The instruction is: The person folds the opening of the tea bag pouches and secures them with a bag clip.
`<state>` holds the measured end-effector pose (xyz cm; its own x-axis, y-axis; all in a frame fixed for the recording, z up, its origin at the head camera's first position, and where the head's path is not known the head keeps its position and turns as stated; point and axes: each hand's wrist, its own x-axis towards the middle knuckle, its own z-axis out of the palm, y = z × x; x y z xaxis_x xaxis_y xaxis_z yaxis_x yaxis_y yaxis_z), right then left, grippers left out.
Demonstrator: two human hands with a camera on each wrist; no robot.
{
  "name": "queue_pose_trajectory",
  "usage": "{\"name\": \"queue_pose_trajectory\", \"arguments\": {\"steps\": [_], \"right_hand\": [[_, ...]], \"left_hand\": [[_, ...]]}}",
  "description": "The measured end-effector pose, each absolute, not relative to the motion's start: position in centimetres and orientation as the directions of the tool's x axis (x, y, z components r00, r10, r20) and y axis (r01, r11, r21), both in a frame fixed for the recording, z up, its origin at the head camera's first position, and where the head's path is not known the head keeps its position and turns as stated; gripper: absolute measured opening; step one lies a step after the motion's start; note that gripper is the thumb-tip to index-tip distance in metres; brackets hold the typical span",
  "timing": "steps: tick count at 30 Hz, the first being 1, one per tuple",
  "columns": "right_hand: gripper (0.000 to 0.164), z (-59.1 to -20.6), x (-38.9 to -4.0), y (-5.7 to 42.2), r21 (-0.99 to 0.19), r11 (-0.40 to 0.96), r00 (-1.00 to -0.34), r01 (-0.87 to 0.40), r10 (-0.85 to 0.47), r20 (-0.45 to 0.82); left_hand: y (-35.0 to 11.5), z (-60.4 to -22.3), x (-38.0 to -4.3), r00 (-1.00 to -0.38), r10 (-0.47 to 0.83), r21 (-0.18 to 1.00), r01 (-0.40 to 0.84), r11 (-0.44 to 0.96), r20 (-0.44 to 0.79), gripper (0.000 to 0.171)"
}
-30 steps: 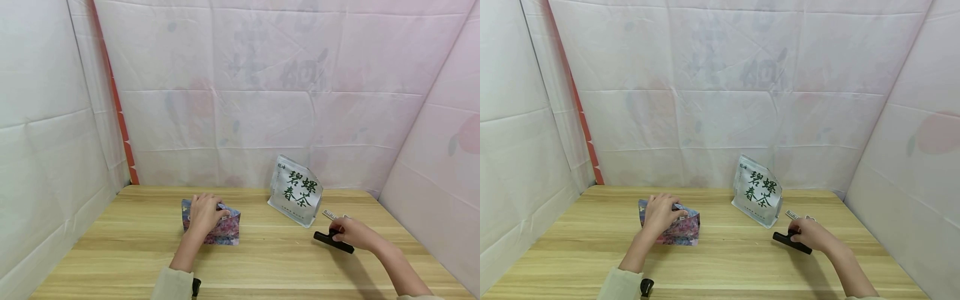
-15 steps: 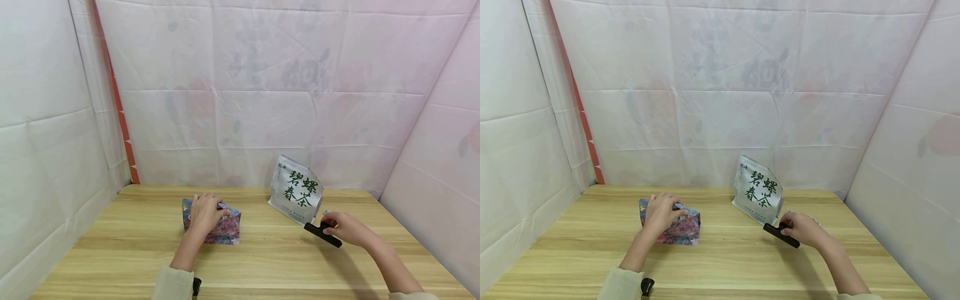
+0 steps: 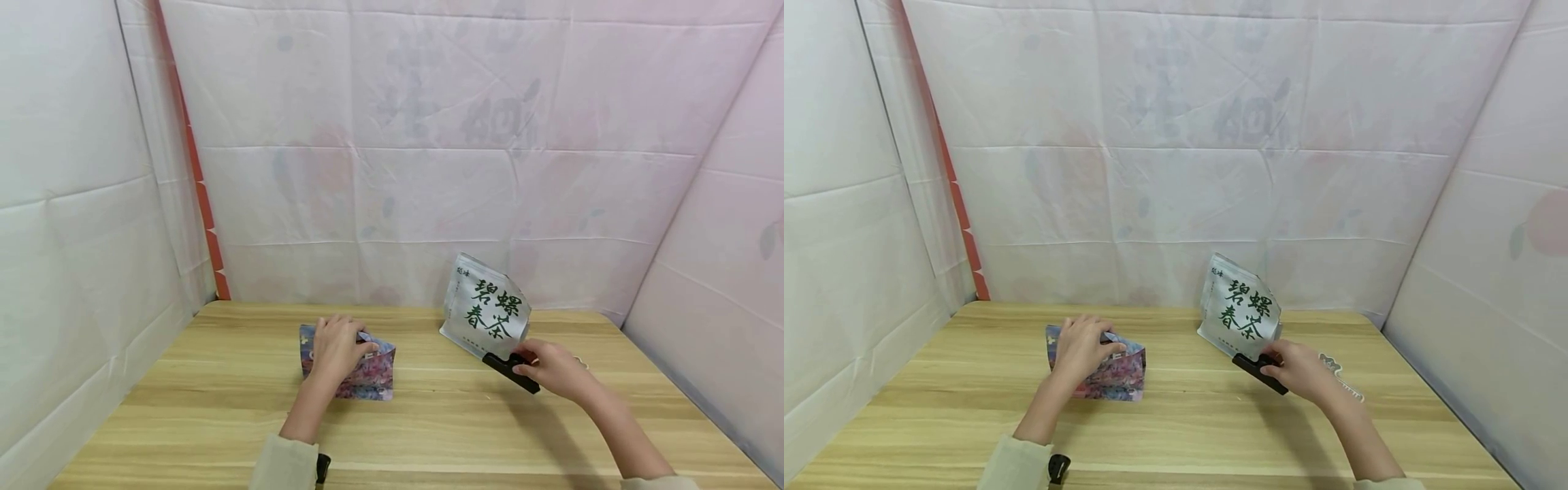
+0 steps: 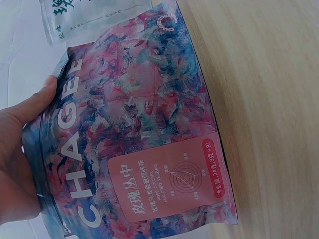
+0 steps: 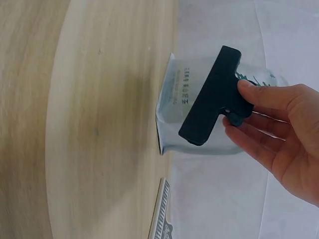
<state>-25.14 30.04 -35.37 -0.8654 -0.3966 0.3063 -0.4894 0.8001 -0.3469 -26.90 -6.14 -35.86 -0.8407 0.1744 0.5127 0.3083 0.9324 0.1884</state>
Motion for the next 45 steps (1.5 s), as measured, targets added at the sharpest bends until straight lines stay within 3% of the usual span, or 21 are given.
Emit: {"name": "queue_pose_trajectory", "arguments": {"steps": [10, 26, 45], "right_hand": [[0.02, -35.9, -25.6, 28.4, -0.338, 0.777, -0.833, -0.531, -0.405, 0.376], [0.018, -36.2, -26.2, 25.7, -0.441, 0.713, -0.832, -0.545, -0.394, 0.391], [0.019, -36.8, -26.6, 24.3, -0.438, 0.7, -0.816, -0.564, -0.391, 0.425]], "left_hand": [[-6.1, -35.8, -27.0, -0.85, 0.178, 0.192, 0.308, 0.932, 0.496, 0.032], [-6.1, -35.9, -27.1, -0.857, 0.176, 0.191, 0.3, 0.935, 0.484, 0.03], [-6.1, -35.9, -27.0, -0.84, 0.182, 0.179, 0.311, 0.933, 0.511, 0.03]]}}
